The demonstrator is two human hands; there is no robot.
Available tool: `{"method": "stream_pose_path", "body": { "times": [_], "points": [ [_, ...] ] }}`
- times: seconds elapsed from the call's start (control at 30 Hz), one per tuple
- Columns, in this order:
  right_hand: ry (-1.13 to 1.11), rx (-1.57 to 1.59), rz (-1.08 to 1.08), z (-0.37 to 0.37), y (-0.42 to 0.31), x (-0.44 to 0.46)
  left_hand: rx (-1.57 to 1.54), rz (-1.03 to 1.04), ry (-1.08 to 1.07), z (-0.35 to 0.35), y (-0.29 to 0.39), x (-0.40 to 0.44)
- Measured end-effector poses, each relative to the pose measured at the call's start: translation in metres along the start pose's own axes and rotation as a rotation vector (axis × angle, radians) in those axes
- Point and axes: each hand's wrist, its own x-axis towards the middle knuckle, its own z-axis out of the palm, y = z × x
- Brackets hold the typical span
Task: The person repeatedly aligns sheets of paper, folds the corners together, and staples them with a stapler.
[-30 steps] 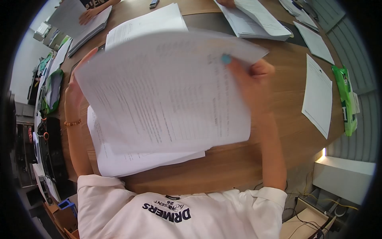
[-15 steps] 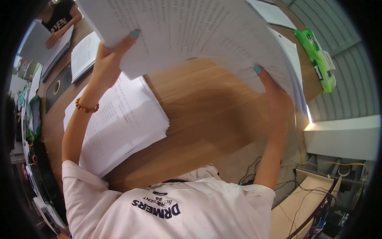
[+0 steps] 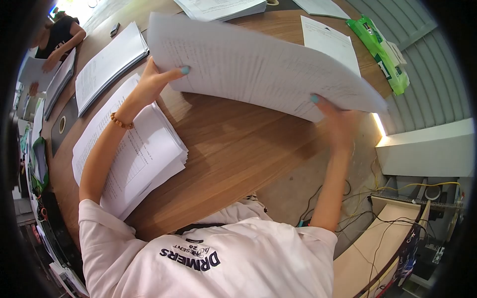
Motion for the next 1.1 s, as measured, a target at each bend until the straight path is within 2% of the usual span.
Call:
{"method": "stream_pose_path", "body": {
  "times": [0.07, 0.13, 0.17, 0.23, 0.27, 0.3, 0.37, 0.47, 0.53, 0.57, 0.63, 0.67, 0.77, 0.83, 0.93, 1.0, 1.07, 1.1],
  "points": [
    [0.077, -0.104, -0.035, 0.008, -0.007, 0.001, 0.22, 0.039, 0.051, 0.005, 0.0, 0.0],
    [0.053, 0.098, -0.109, 0.009, -0.008, 0.006, 0.207, 0.063, 0.087, 0.005, 0.0, -0.001],
    [0.057, 0.095, -0.11, 0.012, -0.009, 0.007, 0.188, 0.079, 0.123, 0.005, -0.001, -0.002],
    [0.055, -0.182, 0.133, 0.022, -0.018, 0.005, 0.24, 0.099, 0.103, 0.009, -0.005, -0.004],
    [0.058, -0.183, 0.129, 0.02, -0.013, 0.005, 0.298, 0.135, 0.087, 0.01, -0.005, -0.002],
    [0.035, -0.08, 0.001, 0.02, -0.007, 0.008, 0.298, 0.149, 0.086, 0.01, -0.004, 0.001],
    [0.011, 0.021, -0.117, 0.019, 0.002, 0.011, 0.309, 0.202, 0.104, 0.013, -0.005, -0.001],
    [0.103, -0.247, -0.084, 0.025, -0.007, 0.014, 0.229, 0.111, 0.185, 0.013, -0.006, 0.004],
    [0.157, -0.016, -0.185, 0.024, -0.016, 0.017, 0.224, 0.09, 0.148, 0.009, 0.009, 0.009],
    [0.155, -0.015, -0.179, 0.023, -0.013, 0.019, 0.215, 0.041, 0.112, 0.007, 0.012, 0.006],
    [0.11, -0.225, 0.057, 0.02, -0.006, 0.021, 0.228, -0.042, 0.111, 0.003, 0.002, 0.008],
    [0.114, -0.223, 0.052, 0.022, -0.001, 0.02, 0.239, -0.109, 0.112, 0.001, -0.003, 0.01],
    [0.112, -0.042, -0.093, 0.027, 0.012, 0.024, 0.247, -0.017, 0.08, -0.002, -0.007, 0.011],
    [0.054, 0.097, 0.008, 0.025, 0.016, 0.023, 0.275, -0.004, 0.103, 0.001, -0.011, 0.014],
    [0.048, -0.068, 0.074, 0.031, 0.026, 0.024, 0.271, 0.029, 0.14, 0.001, -0.02, 0.013],
    [0.025, 0.003, -0.006, 0.033, 0.02, 0.028, 0.24, 0.073, 0.149, -0.005, -0.014, 0.017],
    [-0.002, 0.074, -0.072, 0.037, 0.003, 0.028, 0.413, -0.004, 0.093, -0.016, 0.009, 0.011],
    [-0.056, 0.086, 0.021, 0.04, -0.011, 0.029, 0.417, -0.055, 0.102, -0.027, 0.02, 0.005]
  ]
}}
